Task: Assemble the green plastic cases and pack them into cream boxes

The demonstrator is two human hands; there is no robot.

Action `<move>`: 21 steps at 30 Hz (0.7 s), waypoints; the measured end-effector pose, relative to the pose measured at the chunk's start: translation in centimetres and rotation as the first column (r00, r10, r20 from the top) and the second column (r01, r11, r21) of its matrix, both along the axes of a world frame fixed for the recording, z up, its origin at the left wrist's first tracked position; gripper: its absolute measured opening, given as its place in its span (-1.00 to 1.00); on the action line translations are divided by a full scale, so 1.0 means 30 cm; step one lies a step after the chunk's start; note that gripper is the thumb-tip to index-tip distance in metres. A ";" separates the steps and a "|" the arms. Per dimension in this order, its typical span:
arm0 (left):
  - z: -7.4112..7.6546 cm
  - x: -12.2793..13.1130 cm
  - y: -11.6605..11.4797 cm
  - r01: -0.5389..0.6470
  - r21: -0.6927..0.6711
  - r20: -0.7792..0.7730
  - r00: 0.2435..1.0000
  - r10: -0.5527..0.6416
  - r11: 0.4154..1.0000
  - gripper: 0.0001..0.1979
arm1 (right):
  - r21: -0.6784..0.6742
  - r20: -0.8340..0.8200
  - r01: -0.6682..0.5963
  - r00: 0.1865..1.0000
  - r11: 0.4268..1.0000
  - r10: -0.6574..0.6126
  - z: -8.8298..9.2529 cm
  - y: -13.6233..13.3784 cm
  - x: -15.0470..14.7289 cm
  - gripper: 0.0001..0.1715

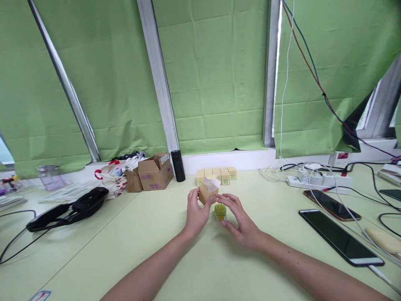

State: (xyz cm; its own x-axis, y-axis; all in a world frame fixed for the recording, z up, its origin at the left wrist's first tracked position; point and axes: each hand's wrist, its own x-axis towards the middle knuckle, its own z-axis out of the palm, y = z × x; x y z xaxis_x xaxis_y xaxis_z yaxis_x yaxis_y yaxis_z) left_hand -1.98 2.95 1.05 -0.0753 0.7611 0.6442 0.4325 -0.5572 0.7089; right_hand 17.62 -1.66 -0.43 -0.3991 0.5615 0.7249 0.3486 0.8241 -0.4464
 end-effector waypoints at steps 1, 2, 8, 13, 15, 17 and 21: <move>-0.005 -0.006 0.014 -0.002 -0.024 0.026 1.000 0.003 1.000 -0.60 | -0.004 -0.001 0.027 1.000 1.000 -0.027 -0.006 0.007 0.000 -0.25; -0.012 -0.014 0.029 0.004 -0.050 0.043 0.999 -0.001 0.999 -0.59 | -0.014 0.004 0.063 0.998 0.998 -0.063 -0.012 0.015 0.000 -0.26; -0.058 -0.068 0.124 0.038 -0.333 0.111 0.994 -0.001 0.942 -0.59 | -0.163 0.179 0.256 0.957 0.953 -0.227 -0.057 0.055 0.006 -0.29; -0.082 -0.084 0.146 0.101 -0.432 0.088 0.994 -0.070 0.896 -0.65 | -0.198 0.270 0.321 0.926 0.926 -0.263 -0.064 0.075 0.014 -0.48; -0.085 -0.081 0.141 0.114 -0.436 0.074 0.993 -0.090 0.893 -0.63 | -0.187 0.274 0.338 0.920 0.923 -0.281 -0.057 0.080 0.016 -0.53; -0.084 -0.077 0.134 0.128 -0.425 0.061 0.992 -0.113 0.896 -0.59 | -0.182 0.270 0.354 0.915 0.917 -0.299 -0.048 0.082 0.019 -0.54; -0.086 -0.070 0.121 0.162 -0.400 0.048 0.987 -0.156 0.902 -0.50 | -0.212 0.286 0.436 0.883 0.875 -0.371 -0.027 0.084 0.034 -0.56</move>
